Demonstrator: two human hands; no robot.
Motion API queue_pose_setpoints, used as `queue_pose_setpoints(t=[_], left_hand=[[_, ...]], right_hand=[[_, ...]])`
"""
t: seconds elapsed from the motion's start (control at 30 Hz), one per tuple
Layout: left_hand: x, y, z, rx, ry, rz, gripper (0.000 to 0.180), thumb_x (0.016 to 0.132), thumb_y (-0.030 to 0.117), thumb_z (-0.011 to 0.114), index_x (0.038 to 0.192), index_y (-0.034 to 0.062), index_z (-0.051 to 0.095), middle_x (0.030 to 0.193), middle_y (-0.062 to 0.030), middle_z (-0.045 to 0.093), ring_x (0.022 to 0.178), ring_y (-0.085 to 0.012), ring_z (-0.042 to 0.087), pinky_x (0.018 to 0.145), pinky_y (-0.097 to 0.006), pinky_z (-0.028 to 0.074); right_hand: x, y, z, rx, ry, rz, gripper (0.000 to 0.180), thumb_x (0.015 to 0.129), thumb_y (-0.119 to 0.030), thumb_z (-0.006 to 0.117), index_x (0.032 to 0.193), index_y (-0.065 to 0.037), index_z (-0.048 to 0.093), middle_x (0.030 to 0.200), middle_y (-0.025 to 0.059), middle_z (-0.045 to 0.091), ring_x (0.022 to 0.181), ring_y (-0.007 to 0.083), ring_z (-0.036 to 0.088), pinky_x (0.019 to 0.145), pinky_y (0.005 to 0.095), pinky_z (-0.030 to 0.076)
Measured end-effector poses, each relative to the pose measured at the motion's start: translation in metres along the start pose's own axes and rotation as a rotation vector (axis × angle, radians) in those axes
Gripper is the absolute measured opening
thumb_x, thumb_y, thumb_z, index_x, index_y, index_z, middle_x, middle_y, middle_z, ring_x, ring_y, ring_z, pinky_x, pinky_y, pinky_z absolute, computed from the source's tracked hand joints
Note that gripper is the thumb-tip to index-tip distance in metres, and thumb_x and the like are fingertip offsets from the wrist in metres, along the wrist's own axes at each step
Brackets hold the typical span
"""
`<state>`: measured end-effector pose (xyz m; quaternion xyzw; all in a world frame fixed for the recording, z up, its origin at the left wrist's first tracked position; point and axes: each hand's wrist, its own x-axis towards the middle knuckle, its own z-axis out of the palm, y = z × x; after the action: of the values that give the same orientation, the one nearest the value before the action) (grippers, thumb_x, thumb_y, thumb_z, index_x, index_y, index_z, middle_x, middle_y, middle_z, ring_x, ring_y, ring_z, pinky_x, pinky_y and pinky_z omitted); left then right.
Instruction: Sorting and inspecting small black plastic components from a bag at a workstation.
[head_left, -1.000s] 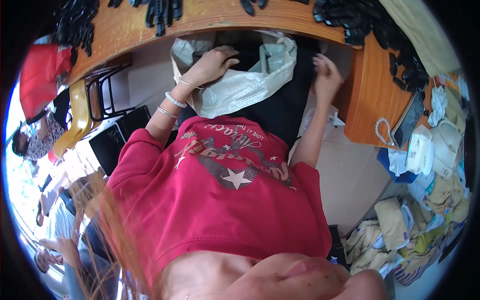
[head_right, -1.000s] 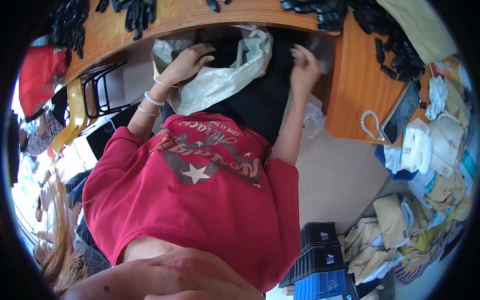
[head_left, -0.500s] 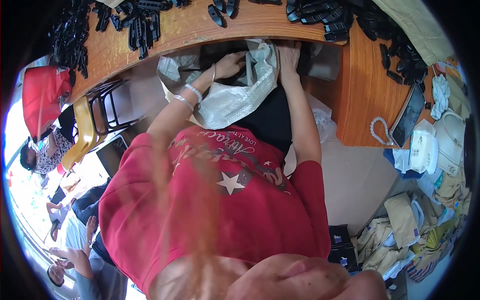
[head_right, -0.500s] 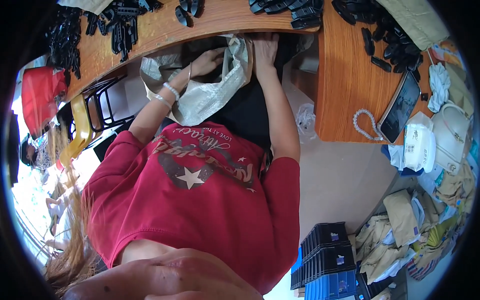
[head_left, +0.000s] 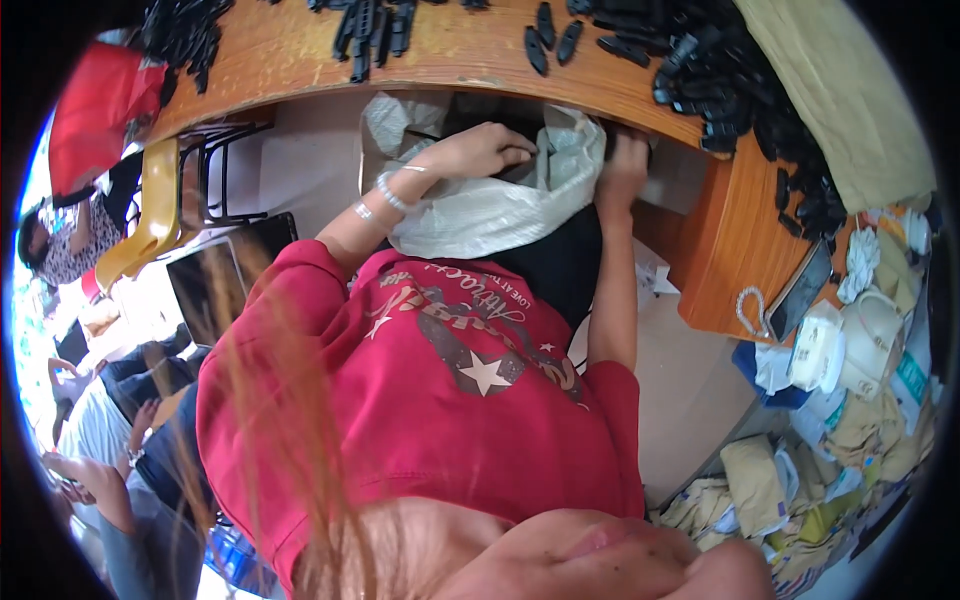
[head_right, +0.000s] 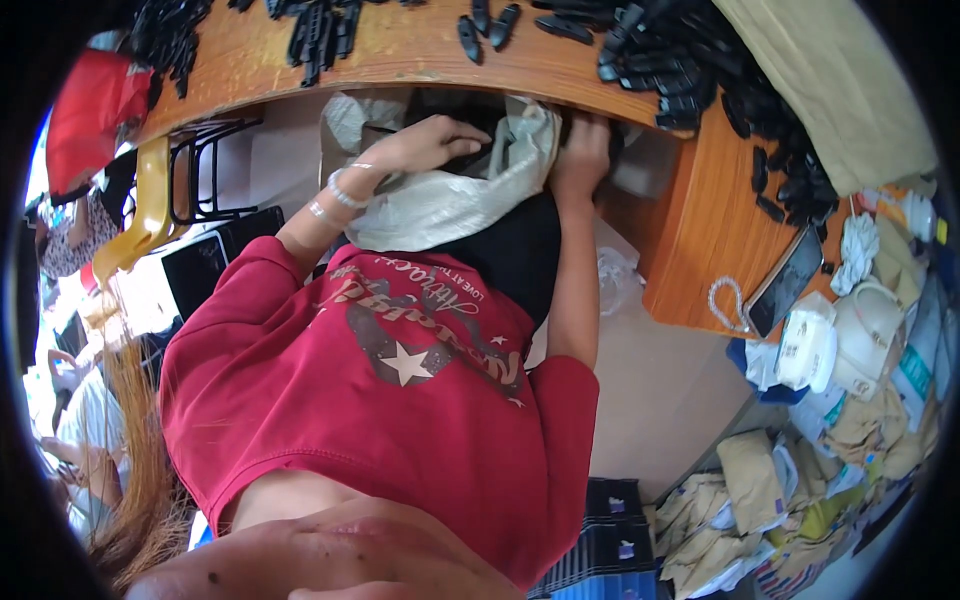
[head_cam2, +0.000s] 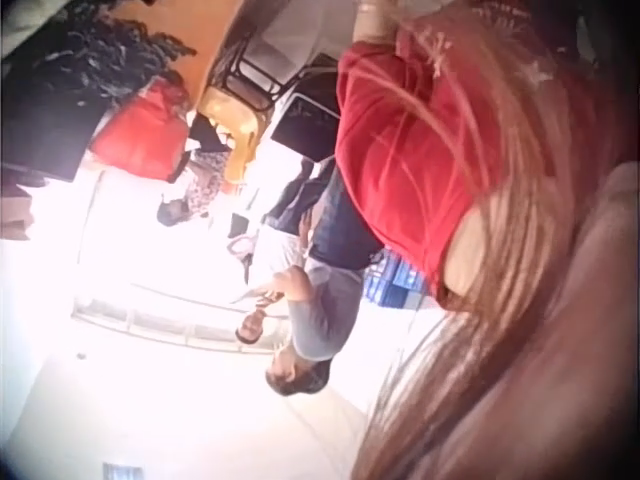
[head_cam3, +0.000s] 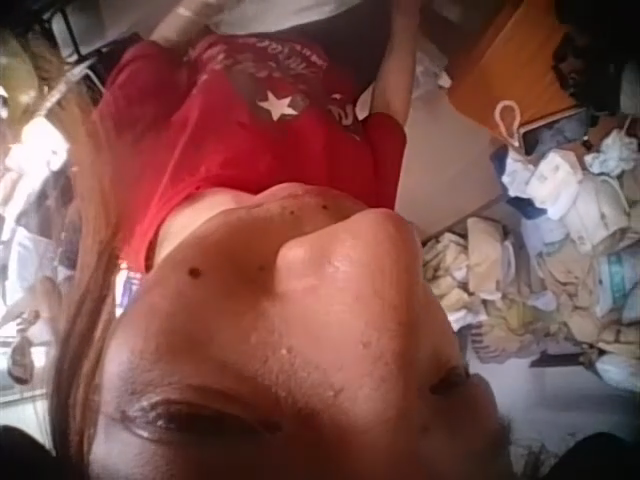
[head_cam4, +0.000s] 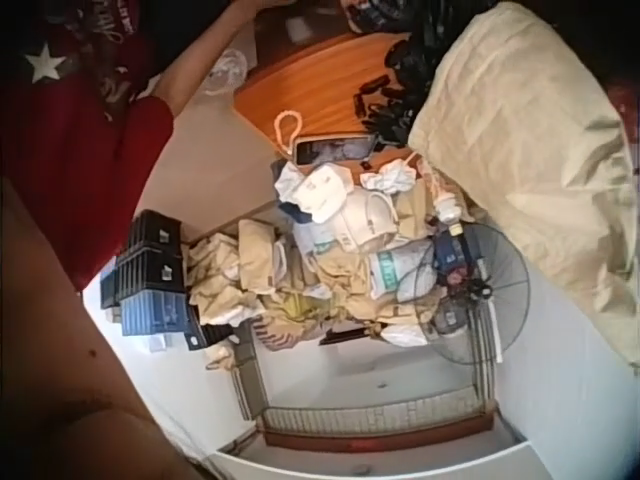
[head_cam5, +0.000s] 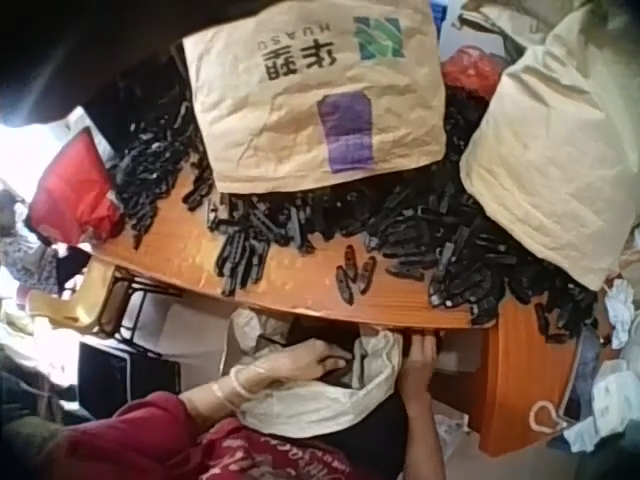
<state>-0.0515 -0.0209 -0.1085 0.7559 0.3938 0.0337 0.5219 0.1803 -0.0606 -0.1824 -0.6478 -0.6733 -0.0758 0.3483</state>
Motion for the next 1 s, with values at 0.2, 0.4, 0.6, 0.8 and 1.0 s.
queue_pose_setpoints(t=[0.2,0.4,0.6,0.8,1.0], left_hand=[[-0.087,0.053,-0.070,0.011,0.900,0.258,0.013,0.084,0.007,0.064,0.095,0.0003,0.067,0.080,-0.0093,0.066,0.070,-0.0152,0.065,0.062,-0.027,0.051],[-0.069,0.025,-0.106,0.418,1.212,0.093,0.013,0.081,0.010,0.061,0.092,0.0023,0.064,0.081,-0.0155,0.061,0.075,-0.0352,0.061,0.065,-0.039,0.049],[-0.068,0.024,-0.149,0.820,0.842,0.203,0.020,0.073,0.005,0.057,0.091,0.0019,0.066,0.088,-0.0142,0.047,0.087,-0.0312,0.052,0.071,-0.037,0.045],[-0.063,0.034,-0.162,0.687,0.625,0.470,0.013,0.074,0.008,0.060,0.084,0.0002,0.063,0.087,-0.0142,0.047,0.084,-0.0314,0.051,0.073,-0.037,0.044],[-0.041,0.026,-0.123,0.290,0.699,0.422,0.016,0.084,0.012,0.065,0.093,-0.0014,0.064,0.072,-0.0108,0.063,0.064,-0.0173,0.063,0.058,-0.027,0.050]], right_hand=[[0.010,-0.037,-0.072,0.469,0.184,0.595,0.025,0.086,-0.003,0.063,0.110,0.001,0.061,0.083,0.0077,0.062,0.066,0.0119,0.058,0.057,0.0238,0.048],[0.069,-0.108,-0.098,1.062,0.002,0.557,0.020,0.087,0.004,0.057,0.106,0.010,0.056,0.094,0.0142,0.063,0.079,0.0157,0.064,0.070,0.0248,0.054],[0.073,-0.141,-0.085,1.148,-0.227,0.492,0.020,0.086,0.005,0.057,0.106,0.010,0.056,0.099,0.0145,0.061,0.084,0.0187,0.066,0.074,0.0266,0.056],[0.076,-0.143,-0.080,1.209,-0.153,0.607,0.022,0.086,0.004,0.059,0.107,0.011,0.055,0.096,0.0169,0.064,0.086,0.0202,0.067,0.078,0.0280,0.055],[0.084,-0.147,-0.086,1.284,-0.168,0.561,0.021,0.085,0.004,0.061,0.104,0.012,0.059,0.098,0.0173,0.064,0.085,0.0205,0.067,0.079,0.0278,0.055]])
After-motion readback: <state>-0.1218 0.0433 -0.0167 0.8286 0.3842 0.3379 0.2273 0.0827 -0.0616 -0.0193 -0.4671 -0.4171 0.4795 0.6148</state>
